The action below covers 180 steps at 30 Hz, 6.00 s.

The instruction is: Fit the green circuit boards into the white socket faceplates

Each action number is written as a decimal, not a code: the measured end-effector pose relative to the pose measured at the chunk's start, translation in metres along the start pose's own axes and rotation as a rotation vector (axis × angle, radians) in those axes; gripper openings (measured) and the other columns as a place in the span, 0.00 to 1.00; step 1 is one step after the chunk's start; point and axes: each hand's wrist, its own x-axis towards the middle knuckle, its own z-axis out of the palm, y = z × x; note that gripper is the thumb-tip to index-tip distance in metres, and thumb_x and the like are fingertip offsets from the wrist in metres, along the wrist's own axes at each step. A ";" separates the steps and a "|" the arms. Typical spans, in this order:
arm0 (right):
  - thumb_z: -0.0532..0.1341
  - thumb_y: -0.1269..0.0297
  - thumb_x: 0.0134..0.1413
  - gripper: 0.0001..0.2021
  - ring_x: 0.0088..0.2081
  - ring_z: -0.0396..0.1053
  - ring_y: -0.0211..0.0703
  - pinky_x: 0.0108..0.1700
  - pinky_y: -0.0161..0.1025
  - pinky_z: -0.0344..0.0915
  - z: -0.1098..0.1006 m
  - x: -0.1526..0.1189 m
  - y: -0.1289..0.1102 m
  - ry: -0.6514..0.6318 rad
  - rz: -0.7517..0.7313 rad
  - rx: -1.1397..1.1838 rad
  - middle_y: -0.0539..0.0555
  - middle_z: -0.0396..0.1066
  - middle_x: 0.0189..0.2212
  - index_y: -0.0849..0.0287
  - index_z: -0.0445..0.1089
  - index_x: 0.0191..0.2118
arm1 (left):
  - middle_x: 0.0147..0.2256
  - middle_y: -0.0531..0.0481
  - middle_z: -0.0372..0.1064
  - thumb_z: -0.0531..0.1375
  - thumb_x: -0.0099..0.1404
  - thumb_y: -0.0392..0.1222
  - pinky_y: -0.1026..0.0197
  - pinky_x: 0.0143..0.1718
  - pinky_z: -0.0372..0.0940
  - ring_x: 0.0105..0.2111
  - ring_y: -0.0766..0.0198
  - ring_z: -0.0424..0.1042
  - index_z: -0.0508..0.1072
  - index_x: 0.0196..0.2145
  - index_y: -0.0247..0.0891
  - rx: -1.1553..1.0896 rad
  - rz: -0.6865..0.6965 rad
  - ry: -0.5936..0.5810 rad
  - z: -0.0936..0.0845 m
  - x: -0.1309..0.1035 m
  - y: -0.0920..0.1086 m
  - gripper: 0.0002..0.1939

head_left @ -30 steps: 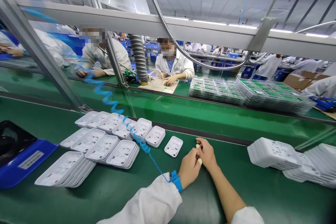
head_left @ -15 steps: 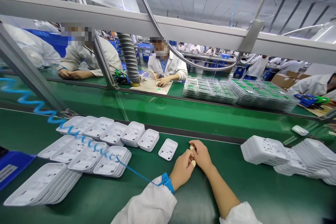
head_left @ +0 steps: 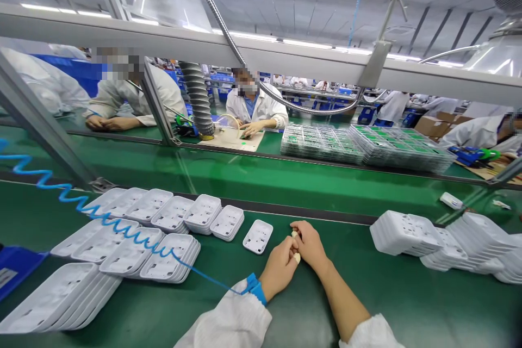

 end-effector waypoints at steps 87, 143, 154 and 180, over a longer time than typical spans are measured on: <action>0.49 0.77 0.43 0.19 0.38 0.64 0.41 0.42 0.39 0.62 0.002 0.000 0.002 -0.023 0.005 0.012 0.53 0.67 0.35 0.57 0.66 0.42 | 0.29 0.53 0.63 0.50 0.55 0.31 0.64 0.31 0.56 0.28 0.66 0.61 0.60 0.31 0.38 -0.010 0.001 0.005 -0.001 -0.002 0.002 0.06; 0.50 0.78 0.44 0.19 0.39 0.65 0.40 0.43 0.39 0.63 0.002 -0.001 0.002 -0.001 0.007 0.016 0.53 0.68 0.36 0.57 0.66 0.43 | 0.29 0.53 0.63 0.49 0.56 0.32 0.64 0.31 0.57 0.28 0.65 0.62 0.61 0.32 0.38 0.015 0.014 -0.010 -0.001 -0.001 0.003 0.06; 0.49 0.69 0.54 0.26 0.61 0.46 0.50 0.57 0.52 0.50 -0.001 -0.002 -0.002 0.252 0.000 -0.292 0.61 0.52 0.59 0.62 0.52 0.60 | 0.61 0.40 0.47 0.51 0.63 0.40 0.45 0.58 0.45 0.61 0.49 0.44 0.49 0.61 0.37 0.593 0.306 0.194 -0.003 -0.013 0.014 0.29; 0.44 0.60 0.60 0.23 0.63 0.40 0.48 0.60 0.53 0.39 0.012 -0.007 -0.001 -0.069 0.196 -0.531 0.58 0.47 0.62 0.57 0.54 0.60 | 0.61 0.36 0.48 0.43 0.67 0.54 0.43 0.56 0.50 0.61 0.48 0.48 0.52 0.61 0.33 0.946 0.193 0.059 0.016 -0.004 -0.021 0.31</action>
